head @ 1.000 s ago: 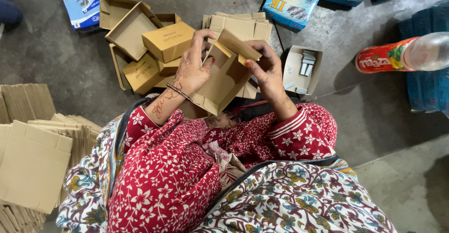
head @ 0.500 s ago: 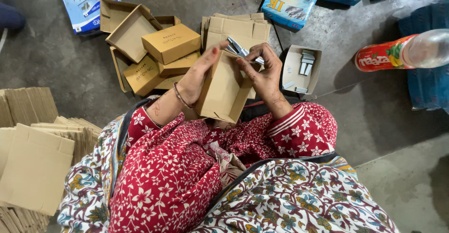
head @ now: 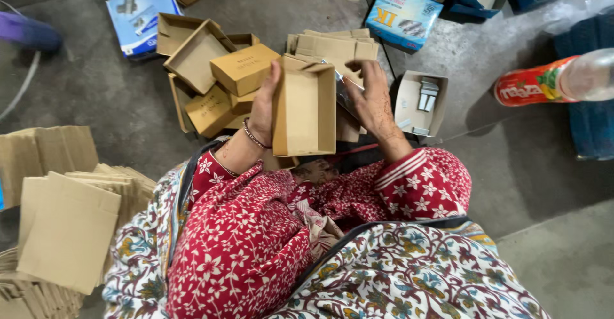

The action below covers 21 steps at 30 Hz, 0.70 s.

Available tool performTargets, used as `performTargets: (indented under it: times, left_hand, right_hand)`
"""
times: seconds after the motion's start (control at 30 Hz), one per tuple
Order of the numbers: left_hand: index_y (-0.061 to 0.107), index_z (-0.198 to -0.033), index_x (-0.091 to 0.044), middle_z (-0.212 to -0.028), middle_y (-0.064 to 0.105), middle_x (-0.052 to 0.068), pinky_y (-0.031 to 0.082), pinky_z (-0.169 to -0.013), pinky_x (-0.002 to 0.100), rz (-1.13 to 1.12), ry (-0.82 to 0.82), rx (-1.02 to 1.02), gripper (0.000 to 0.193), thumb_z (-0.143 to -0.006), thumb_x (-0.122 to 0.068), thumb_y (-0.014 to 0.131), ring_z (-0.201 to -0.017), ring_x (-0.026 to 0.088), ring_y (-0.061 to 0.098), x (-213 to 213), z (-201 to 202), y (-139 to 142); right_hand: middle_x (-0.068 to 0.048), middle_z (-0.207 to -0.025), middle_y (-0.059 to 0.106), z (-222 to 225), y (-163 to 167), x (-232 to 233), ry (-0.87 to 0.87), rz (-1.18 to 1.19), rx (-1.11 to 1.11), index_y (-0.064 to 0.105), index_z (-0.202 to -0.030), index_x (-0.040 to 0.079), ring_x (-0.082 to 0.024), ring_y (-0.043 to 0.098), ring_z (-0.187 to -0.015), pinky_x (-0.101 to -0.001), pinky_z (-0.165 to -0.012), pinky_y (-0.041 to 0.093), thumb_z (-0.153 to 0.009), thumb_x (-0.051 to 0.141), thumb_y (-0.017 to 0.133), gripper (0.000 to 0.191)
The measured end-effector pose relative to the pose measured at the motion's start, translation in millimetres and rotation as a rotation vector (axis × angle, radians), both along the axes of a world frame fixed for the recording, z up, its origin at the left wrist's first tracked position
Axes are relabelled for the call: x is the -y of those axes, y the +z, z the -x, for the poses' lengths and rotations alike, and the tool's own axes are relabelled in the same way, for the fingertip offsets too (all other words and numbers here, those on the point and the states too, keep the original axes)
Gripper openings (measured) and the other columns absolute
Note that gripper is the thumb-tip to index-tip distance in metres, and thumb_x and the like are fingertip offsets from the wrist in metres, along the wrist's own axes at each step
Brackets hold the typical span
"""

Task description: The person assembles small cardboard boxes by folding the flaps and securing them with a stapler. They handle multiple flat cardboard pieces, fold them into box shapes, and staple the edges to complete the assembly.

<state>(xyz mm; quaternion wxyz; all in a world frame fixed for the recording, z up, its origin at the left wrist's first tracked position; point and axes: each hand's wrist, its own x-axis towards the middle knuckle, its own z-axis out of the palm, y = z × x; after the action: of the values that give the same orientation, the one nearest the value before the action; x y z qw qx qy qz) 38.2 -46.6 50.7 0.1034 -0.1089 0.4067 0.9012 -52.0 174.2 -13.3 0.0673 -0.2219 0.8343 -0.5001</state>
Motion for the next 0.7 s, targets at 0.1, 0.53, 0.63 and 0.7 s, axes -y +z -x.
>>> performTargets:
  times: [0.1, 0.53, 0.63, 0.7]
  left_hand:
    - [0.057, -0.136, 0.002, -0.119, 0.068, 0.017, 0.061, -0.09, 0.038, -0.044, 0.095, -0.1, 0.075, -0.104, -0.065, 0.051, -0.104, 0.025, 0.07, 10, 2, 16]
    - [0.045, -0.138, -0.012, -0.129, 0.052, 0.006, 0.048, -0.105, 0.032, 0.352, 0.063, -0.39, 0.083, -0.083, -0.058, 0.086, -0.124, 0.018, 0.053, 49, -2, 41]
    - [0.049, -0.138, -0.01, -0.135, 0.048, 0.006, 0.037, -0.12, 0.031, 0.508, 0.082, -0.433, 0.084, -0.081, -0.059, 0.086, -0.135, 0.018, 0.047, 60, -4, 39]
    - [0.052, -0.136, -0.01, -0.138, 0.048, 0.007, 0.036, -0.121, 0.032, 0.611, 0.051, -0.455, 0.082, -0.081, -0.061, 0.084, -0.137, 0.019, 0.046, 67, -4, 40]
  right_hand:
    - [-0.018, -0.128, 0.055, 0, -3, 0, 0.102, -0.521, -0.162, 0.054, -0.136, 0.012, -0.041, 0.053, -0.117, -0.0553, -0.091, 0.044, -0.075, 0.037, 0.082, 0.072]
    - [-0.014, -0.111, 0.068, -3, -12, -16, 0.219, 0.524, 1.062, 0.058, -0.134, -0.003, -0.024, 0.069, -0.095, -0.0411, -0.079, 0.057, -0.086, 0.048, 0.068, 0.071]
    - [-0.015, -0.111, 0.064, -23, 6, -24, 0.484, 1.013, 1.377, 0.052, -0.133, -0.005, -0.026, 0.067, -0.089, -0.0415, -0.072, 0.057, -0.096, 0.058, 0.062, 0.075]
    - [-0.015, -0.109, 0.063, -34, 19, -27, 0.626, 1.105, 1.446, 0.05, -0.14, -0.001, -0.026, 0.065, -0.086, -0.0401, -0.071, 0.055, -0.097, 0.058, 0.061, 0.074]
